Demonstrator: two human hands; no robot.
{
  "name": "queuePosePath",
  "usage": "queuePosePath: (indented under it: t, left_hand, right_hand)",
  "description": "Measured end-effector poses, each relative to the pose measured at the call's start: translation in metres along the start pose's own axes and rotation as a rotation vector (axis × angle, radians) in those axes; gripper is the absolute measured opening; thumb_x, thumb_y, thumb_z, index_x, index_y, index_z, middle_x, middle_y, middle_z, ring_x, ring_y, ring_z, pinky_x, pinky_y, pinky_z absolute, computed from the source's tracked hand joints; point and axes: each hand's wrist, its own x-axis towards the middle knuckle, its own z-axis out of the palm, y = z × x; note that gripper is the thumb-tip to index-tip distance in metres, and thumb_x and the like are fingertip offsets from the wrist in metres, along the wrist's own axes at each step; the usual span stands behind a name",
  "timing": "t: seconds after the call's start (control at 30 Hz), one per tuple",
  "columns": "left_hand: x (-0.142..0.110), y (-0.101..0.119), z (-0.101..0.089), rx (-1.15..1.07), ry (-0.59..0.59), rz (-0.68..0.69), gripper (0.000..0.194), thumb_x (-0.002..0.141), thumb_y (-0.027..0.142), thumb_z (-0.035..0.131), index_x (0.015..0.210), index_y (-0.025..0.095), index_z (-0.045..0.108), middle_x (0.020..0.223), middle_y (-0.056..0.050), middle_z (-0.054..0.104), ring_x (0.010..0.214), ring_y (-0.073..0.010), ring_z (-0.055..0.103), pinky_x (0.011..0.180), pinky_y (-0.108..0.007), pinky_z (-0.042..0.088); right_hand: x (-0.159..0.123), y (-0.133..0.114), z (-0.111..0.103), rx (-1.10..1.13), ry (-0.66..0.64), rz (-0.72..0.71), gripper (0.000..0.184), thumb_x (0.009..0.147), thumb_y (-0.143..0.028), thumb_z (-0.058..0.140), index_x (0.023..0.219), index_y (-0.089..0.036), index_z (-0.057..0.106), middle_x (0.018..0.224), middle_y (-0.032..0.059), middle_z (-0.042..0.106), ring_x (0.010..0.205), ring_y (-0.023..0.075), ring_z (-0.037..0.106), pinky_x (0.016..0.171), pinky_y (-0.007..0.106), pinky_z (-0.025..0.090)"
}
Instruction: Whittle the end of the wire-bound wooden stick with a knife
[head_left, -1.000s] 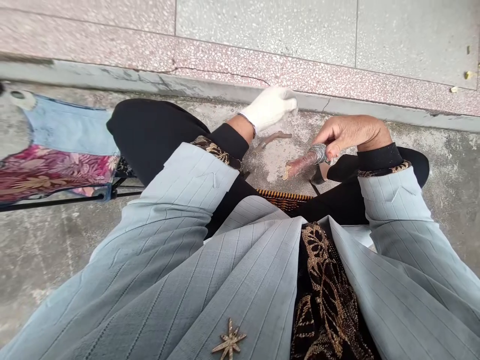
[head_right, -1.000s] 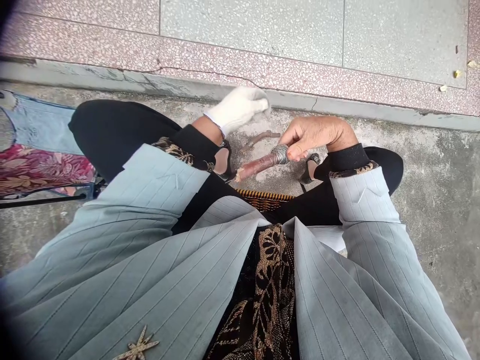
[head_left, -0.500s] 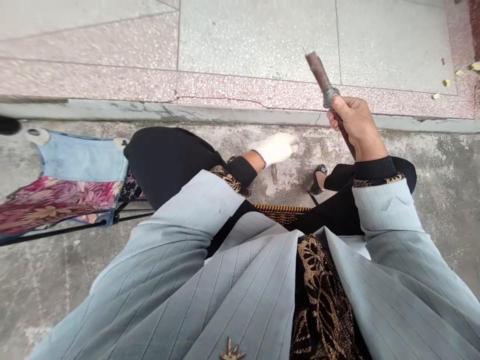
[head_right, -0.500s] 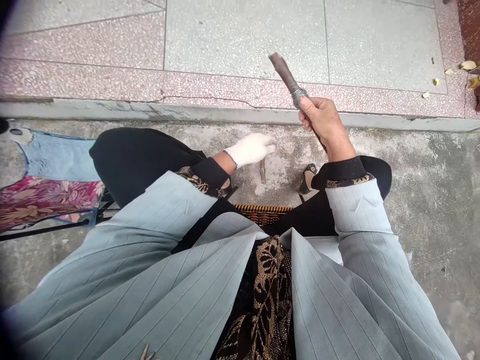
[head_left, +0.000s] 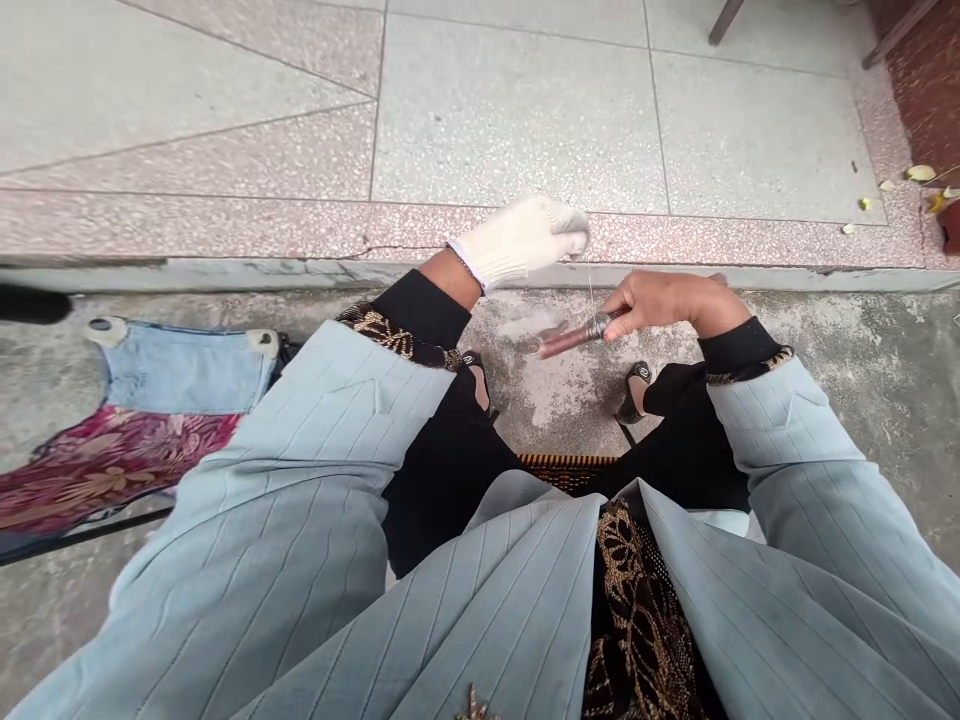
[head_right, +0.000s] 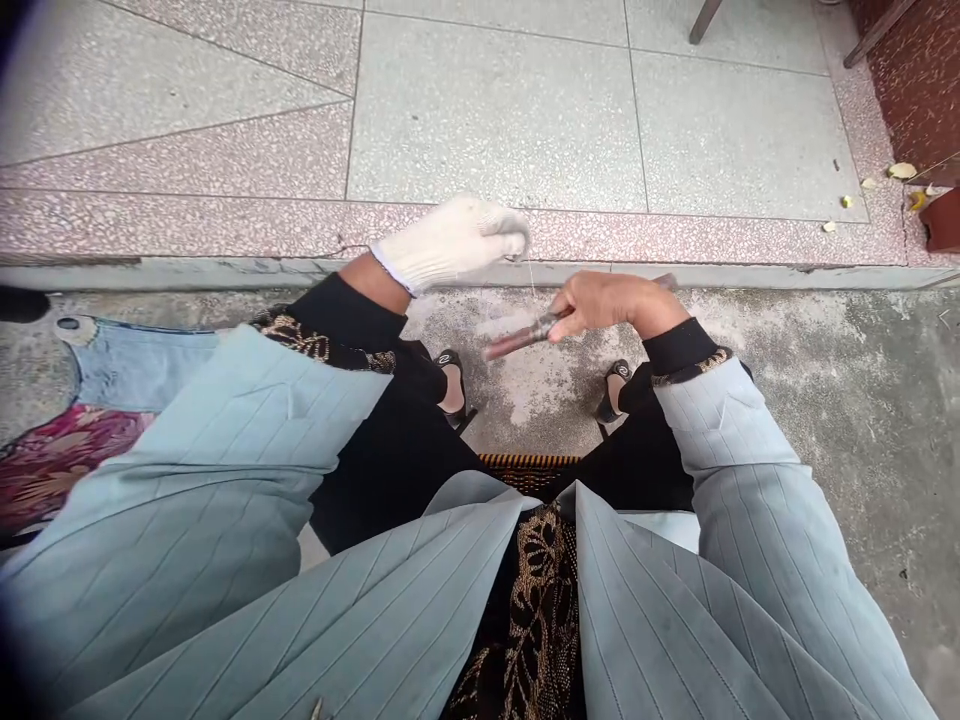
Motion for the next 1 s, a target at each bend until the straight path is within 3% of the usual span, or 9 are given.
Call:
queuePosePath:
  t: [0.07, 0.23, 0.43, 0.5, 0.63, 0.7, 0.83, 0.93, 1.0]
  left_hand:
    - [0.011, -0.002, 0.001, -0.074, 0.074, -0.033, 0.023, 0.090, 0.023, 0.050, 0.077, 0.019, 0.068, 0.069, -0.003, 0.062, 0.067, -0.0159, 0.052, 0.062, -0.028, 0.040]
    - [0.017, 0.002, 0.022, -0.200, 0.091, -0.073, 0.034, 0.093, 0.025, 0.041, 0.085, 0.015, 0.072, 0.063, -0.001, 0.059, 0.058, -0.0138, 0.052, 0.054, -0.022, 0.044]
    - [0.007, 0.004, 0.030, -0.149, -0.101, 0.047, 0.028, 0.090, 0.030, 0.049, 0.089, 0.018, 0.074, 0.074, -0.002, 0.067, 0.068, -0.0156, 0.059, 0.066, -0.027, 0.041]
    - [0.007, -0.003, 0.033, -0.083, -0.093, 0.039, 0.029, 0.090, 0.032, 0.049, 0.090, 0.019, 0.075, 0.075, -0.002, 0.068, 0.070, -0.0168, 0.060, 0.066, -0.028, 0.040]
    - [0.011, -0.014, 0.041, -0.049, -0.154, 0.063, 0.029, 0.090, 0.035, 0.051, 0.093, 0.020, 0.075, 0.080, -0.002, 0.071, 0.075, -0.0166, 0.062, 0.067, -0.027, 0.040]
    - [0.013, -0.015, 0.042, -0.116, -0.191, 0.082, 0.028, 0.090, 0.035, 0.053, 0.095, 0.020, 0.075, 0.083, -0.002, 0.071, 0.076, -0.0153, 0.063, 0.069, -0.025, 0.041]
    - [0.014, -0.009, 0.043, -0.354, -0.090, 0.001, 0.029, 0.095, 0.034, 0.049, 0.101, 0.017, 0.072, 0.082, -0.005, 0.070, 0.072, -0.0138, 0.061, 0.067, -0.025, 0.045]
    - [0.011, -0.003, 0.049, -0.462, -0.082, -0.027, 0.030, 0.097, 0.029, 0.045, 0.101, 0.017, 0.072, 0.077, -0.005, 0.067, 0.065, -0.0120, 0.058, 0.063, -0.026, 0.045]
    - [0.009, -0.002, 0.055, -0.428, -0.139, -0.005, 0.029, 0.095, 0.030, 0.046, 0.100, 0.018, 0.073, 0.076, -0.003, 0.067, 0.063, -0.0118, 0.058, 0.063, -0.026, 0.045]
  right_hand:
    - [-0.008, -0.010, -0.012, 0.138, -0.075, -0.096, 0.042, 0.082, -0.063, 0.072, 0.099, -0.024, 0.074, 0.065, -0.0014, 0.062, 0.061, 0.0166, 0.055, 0.059, 0.031, 0.048]
    - [-0.008, -0.009, -0.037, 0.422, 0.535, -0.081, 0.048, 0.096, -0.067, 0.053, 0.079, -0.023, 0.059, 0.075, 0.0036, 0.061, 0.063, 0.0152, 0.052, 0.059, 0.029, 0.044]
    - [0.018, 0.021, -0.023, -0.027, 0.572, 0.240, 0.043, 0.103, -0.057, 0.049, 0.113, -0.020, 0.067, 0.092, 0.0103, 0.068, 0.081, 0.0234, 0.063, 0.069, 0.035, 0.045]
    - [0.022, 0.025, -0.013, -0.170, 0.451, 0.292, 0.041, 0.101, -0.053, 0.054, 0.119, -0.019, 0.068, 0.097, 0.0123, 0.070, 0.086, 0.0263, 0.063, 0.072, 0.037, 0.044]
    - [0.009, 0.022, -0.006, -0.070, -0.237, 0.152, 0.043, 0.092, -0.058, 0.067, 0.109, -0.019, 0.072, 0.085, 0.0075, 0.071, 0.077, 0.0216, 0.058, 0.065, 0.033, 0.043]
    - [-0.006, 0.018, -0.009, 0.072, -0.392, 0.034, 0.044, 0.089, -0.060, 0.069, 0.109, -0.020, 0.072, 0.083, 0.0029, 0.070, 0.074, 0.0182, 0.058, 0.064, 0.030, 0.045]
    - [-0.030, 0.013, -0.017, 0.418, 0.065, -0.074, 0.052, 0.093, -0.070, 0.057, 0.115, -0.024, 0.070, 0.085, 0.0022, 0.067, 0.071, 0.0167, 0.059, 0.061, 0.029, 0.046]
    - [-0.026, 0.015, -0.017, 0.387, 0.503, 0.075, 0.060, 0.099, -0.074, 0.041, 0.120, -0.024, 0.066, 0.086, 0.0054, 0.067, 0.072, 0.0189, 0.061, 0.061, 0.030, 0.046]
    - [-0.014, 0.020, -0.013, 0.245, 0.579, 0.190, 0.059, 0.100, -0.071, 0.041, 0.121, -0.022, 0.066, 0.088, 0.0077, 0.068, 0.078, 0.0215, 0.063, 0.065, 0.032, 0.047]
